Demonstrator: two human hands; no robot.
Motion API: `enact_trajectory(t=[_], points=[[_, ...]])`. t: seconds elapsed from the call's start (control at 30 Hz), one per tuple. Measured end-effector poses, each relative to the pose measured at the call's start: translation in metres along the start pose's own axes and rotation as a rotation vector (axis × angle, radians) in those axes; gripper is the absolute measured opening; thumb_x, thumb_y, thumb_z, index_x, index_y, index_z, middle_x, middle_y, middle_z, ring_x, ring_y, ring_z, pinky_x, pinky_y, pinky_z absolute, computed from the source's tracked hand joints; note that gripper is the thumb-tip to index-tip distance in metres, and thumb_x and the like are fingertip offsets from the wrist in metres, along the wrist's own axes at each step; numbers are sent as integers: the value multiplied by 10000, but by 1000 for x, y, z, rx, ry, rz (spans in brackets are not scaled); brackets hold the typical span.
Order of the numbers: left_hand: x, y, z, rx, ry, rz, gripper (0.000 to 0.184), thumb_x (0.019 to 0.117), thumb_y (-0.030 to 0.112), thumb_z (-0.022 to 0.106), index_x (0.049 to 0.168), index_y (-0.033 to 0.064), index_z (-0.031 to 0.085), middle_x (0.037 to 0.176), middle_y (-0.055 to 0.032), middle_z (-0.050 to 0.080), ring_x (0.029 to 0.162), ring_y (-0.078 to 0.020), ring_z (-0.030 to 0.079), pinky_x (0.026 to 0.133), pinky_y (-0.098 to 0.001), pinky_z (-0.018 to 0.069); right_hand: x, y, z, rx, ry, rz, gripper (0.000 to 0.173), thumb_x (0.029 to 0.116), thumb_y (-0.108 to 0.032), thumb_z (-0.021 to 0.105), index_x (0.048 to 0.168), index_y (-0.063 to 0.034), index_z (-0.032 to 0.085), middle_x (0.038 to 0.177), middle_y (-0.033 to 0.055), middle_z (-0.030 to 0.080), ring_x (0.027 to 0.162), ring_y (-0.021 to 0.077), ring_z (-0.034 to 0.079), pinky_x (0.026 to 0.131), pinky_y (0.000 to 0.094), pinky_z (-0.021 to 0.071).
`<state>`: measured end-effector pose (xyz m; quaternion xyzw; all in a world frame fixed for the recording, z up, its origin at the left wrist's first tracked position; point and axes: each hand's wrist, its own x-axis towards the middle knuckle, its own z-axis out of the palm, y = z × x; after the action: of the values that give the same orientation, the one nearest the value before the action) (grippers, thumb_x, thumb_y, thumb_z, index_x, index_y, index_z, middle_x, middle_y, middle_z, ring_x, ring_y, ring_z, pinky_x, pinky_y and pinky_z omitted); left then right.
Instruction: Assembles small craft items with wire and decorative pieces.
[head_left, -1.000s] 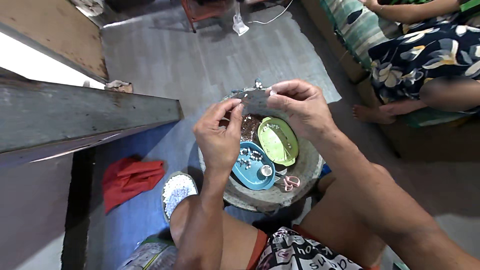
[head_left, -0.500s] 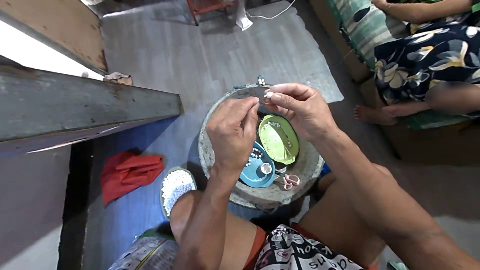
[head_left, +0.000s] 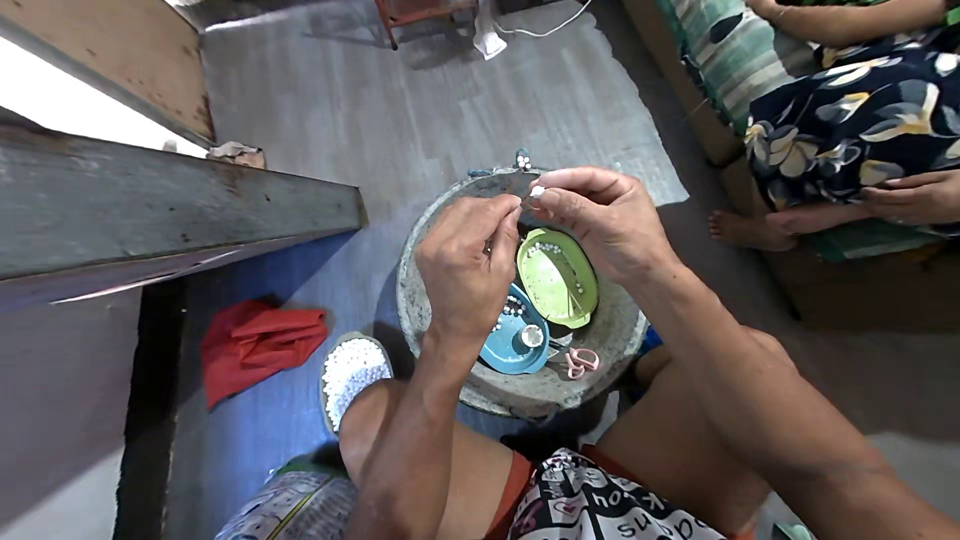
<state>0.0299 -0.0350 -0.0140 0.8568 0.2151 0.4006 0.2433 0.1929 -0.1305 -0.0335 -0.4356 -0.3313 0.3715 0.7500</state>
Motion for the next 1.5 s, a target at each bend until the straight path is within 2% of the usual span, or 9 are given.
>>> enact_trajectory(t=[0.43, 0.67, 1.1, 1.3, 1.5], points=[[-1, -1, 0, 29, -17, -7, 131, 984, 127, 692, 1080, 97, 775, 983, -18, 718, 867, -83, 686, 723, -251, 585, 1, 1, -1, -118, -30, -121, 184, 936, 27, 705, 1111, 83, 718, 1031, 174, 736, 894, 224, 725, 859, 383, 627], [-1, -1, 0, 30, -32, -16, 131, 988, 132, 683, 1077, 100, 774, 983, -14, 718, 864, -81, 681, 717, -253, 580, 1, 0, -2, -271, -42, -199, 174, 927, 12, 725, 1092, 67, 730, 1079, 154, 725, 897, 220, 722, 815, 366, 641], [-2, -1, 0, 42, -49, -21, 132, 995, 135, 666, 1066, 104, 773, 963, -8, 711, 864, -85, 675, 722, -258, 575, 2, -2, -4, -302, -77, -225, 165, 932, 15, 720, 1087, 71, 725, 1084, 157, 717, 903, 226, 723, 814, 365, 645], [-2, -1, 0, 49, -57, -23, 131, 997, 139, 662, 1063, 109, 772, 952, -10, 704, 856, -85, 673, 712, -258, 575, 2, -3, -4, -346, -76, -238, 171, 917, 6, 742, 1081, 52, 744, 1084, 133, 716, 880, 173, 700, 773, 305, 625], [-3, 0, 1, 36, -71, -33, 125, 994, 138, 668, 1067, 108, 765, 952, -13, 698, 856, -91, 675, 706, -264, 580, 0, -4, -2, -356, -100, -201, 167, 938, -7, 722, 1095, 46, 746, 1095, 139, 718, 894, 206, 719, 790, 344, 645]])
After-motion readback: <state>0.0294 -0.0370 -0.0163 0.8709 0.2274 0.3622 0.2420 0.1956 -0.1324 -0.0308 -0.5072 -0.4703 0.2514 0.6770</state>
